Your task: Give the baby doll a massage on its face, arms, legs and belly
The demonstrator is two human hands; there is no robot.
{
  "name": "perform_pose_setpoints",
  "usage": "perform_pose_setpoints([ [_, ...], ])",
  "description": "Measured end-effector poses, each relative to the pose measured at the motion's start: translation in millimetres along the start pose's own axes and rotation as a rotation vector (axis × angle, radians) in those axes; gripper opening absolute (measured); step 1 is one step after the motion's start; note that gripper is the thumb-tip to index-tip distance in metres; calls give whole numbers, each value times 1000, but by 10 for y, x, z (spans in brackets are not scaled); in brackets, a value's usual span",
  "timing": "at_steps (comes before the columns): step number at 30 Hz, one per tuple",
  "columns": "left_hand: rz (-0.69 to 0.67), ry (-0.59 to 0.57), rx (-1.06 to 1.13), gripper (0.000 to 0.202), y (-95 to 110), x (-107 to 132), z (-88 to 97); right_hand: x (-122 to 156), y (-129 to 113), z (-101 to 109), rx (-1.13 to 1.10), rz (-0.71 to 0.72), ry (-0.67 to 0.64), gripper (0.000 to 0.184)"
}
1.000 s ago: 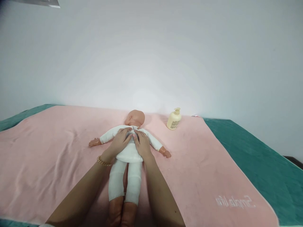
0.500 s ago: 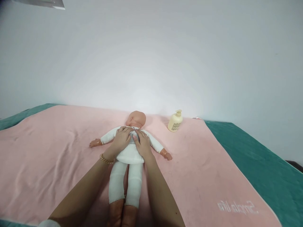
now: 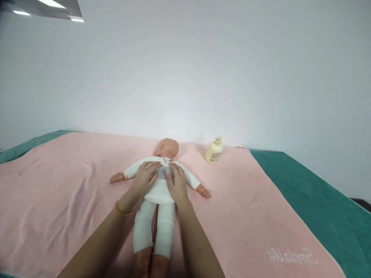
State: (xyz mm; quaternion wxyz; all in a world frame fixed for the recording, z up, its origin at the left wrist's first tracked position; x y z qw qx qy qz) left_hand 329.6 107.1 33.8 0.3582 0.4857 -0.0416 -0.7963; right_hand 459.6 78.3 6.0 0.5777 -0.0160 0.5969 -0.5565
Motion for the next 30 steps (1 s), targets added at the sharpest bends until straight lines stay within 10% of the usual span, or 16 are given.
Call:
perform_pose_setpoints([
  [7, -87, 131, 195, 26, 261, 438, 350, 424, -353, 267, -53, -5, 77, 28],
  [18, -27, -50, 264, 22, 227, 488, 88, 581, -277, 165, -48, -30, -24, 25],
  [30, -31, 112, 270, 25, 164, 507, 210, 589, -335, 283, 5, 48, 78, 26],
])
Point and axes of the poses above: each hand's wrist, its own x-axis away from the middle knuckle, its own z-axis out of the back of the hand, y = z × x, the point moved 9 cm from there along -x, towards the middle knuckle, and after that the axes turned 15 degrees about y, right-handed, at the moved point
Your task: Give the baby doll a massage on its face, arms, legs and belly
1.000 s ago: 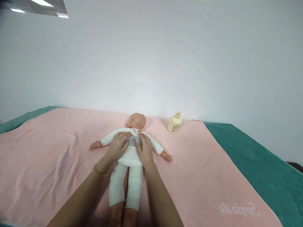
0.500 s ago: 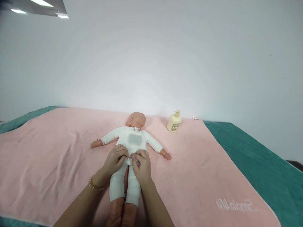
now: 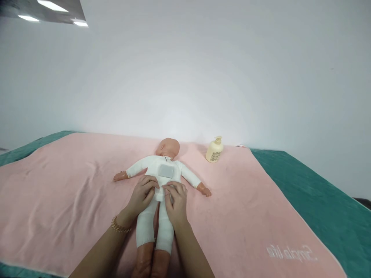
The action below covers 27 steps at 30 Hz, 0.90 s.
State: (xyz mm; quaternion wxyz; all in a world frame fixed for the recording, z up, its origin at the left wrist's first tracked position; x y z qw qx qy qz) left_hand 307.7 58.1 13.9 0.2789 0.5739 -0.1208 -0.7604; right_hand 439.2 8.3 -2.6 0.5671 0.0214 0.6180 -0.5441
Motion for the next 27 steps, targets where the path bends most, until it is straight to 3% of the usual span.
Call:
perform_pose_setpoints([
  [6, 42, -77, -16, 23, -92, 9, -98, -11, 78, -69, 27, -74, -58, 26],
  [15, 35, -25, -22, 25, -80, 6, -19, 10, 43, -62, 56, -45, -54, 24],
  [27, 57, -126, -78, 24, -165, 23, -103, 20, 164, -166, 114, -108, -128, 25],
])
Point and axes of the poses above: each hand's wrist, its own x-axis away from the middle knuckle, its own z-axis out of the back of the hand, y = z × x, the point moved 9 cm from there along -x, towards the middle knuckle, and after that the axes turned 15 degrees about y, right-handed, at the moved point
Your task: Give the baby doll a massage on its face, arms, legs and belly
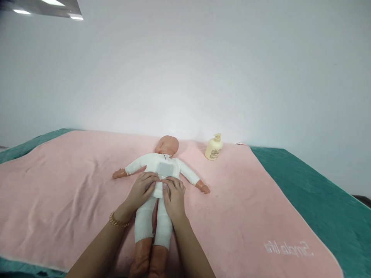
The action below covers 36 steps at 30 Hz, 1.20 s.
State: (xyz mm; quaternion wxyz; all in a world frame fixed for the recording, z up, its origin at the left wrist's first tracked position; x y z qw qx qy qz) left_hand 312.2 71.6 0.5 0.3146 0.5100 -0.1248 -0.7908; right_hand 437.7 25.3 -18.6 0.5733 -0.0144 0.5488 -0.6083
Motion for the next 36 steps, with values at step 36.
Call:
perform_pose_setpoints([
  [36, 5, -68, -187, 26, -209, -571, -324, -705, 227, -347, 7, 21, -10, 29],
])
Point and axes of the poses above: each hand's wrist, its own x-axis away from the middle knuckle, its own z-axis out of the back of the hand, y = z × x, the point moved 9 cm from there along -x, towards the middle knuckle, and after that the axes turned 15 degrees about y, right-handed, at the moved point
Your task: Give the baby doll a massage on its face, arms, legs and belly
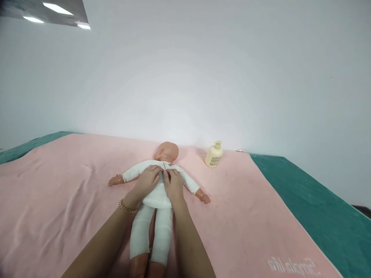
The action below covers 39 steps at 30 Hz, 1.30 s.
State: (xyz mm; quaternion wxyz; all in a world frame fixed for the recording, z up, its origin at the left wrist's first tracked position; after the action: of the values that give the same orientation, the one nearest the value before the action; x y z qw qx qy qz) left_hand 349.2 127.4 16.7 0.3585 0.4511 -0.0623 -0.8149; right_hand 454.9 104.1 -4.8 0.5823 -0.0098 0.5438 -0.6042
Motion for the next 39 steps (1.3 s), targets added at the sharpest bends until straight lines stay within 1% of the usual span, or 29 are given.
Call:
perform_pose_setpoints([
  [4, 20, 11, 24, 26, -25, 15, -4, -14, 20, -6, 1, -9, -2, 30],
  [9, 19, 126, 61, 31, -26, 20, 93, 2, -27, 77, -88, 9, 81, 29],
  [11, 19, 148, 47, 31, -43, 25, 106, 22, -46, 86, -90, 26, 91, 29],
  [16, 26, 123, 29, 31, -83, 29, 54, 34, -42, 12, -28, 36, 25, 30],
  [22, 22, 90, 11, 30, -82, 32, 25, 8, -20, -15, 2, 19, 0, 30],
  [25, 5, 100, -1, 31, -54, 34, 42, 19, -52, 9, -4, 49, 19, 30],
  [28, -3, 148, -50, 33, -45, 33, 82, 36, -73, 25, 3, 84, 42, 32],
  [30, 12, 166, -71, 36, -66, 34, 88, 44, -56, 7, 15, 84, 35, 35],
  [35, 22, 131, -82, 32, -110, 35, 25, 45, 4, -83, 53, 64, -30, 37],
  [39, 11, 113, -111, 30, -109, 34, 3, 35, 23, -109, 68, 49, -51, 38],
])
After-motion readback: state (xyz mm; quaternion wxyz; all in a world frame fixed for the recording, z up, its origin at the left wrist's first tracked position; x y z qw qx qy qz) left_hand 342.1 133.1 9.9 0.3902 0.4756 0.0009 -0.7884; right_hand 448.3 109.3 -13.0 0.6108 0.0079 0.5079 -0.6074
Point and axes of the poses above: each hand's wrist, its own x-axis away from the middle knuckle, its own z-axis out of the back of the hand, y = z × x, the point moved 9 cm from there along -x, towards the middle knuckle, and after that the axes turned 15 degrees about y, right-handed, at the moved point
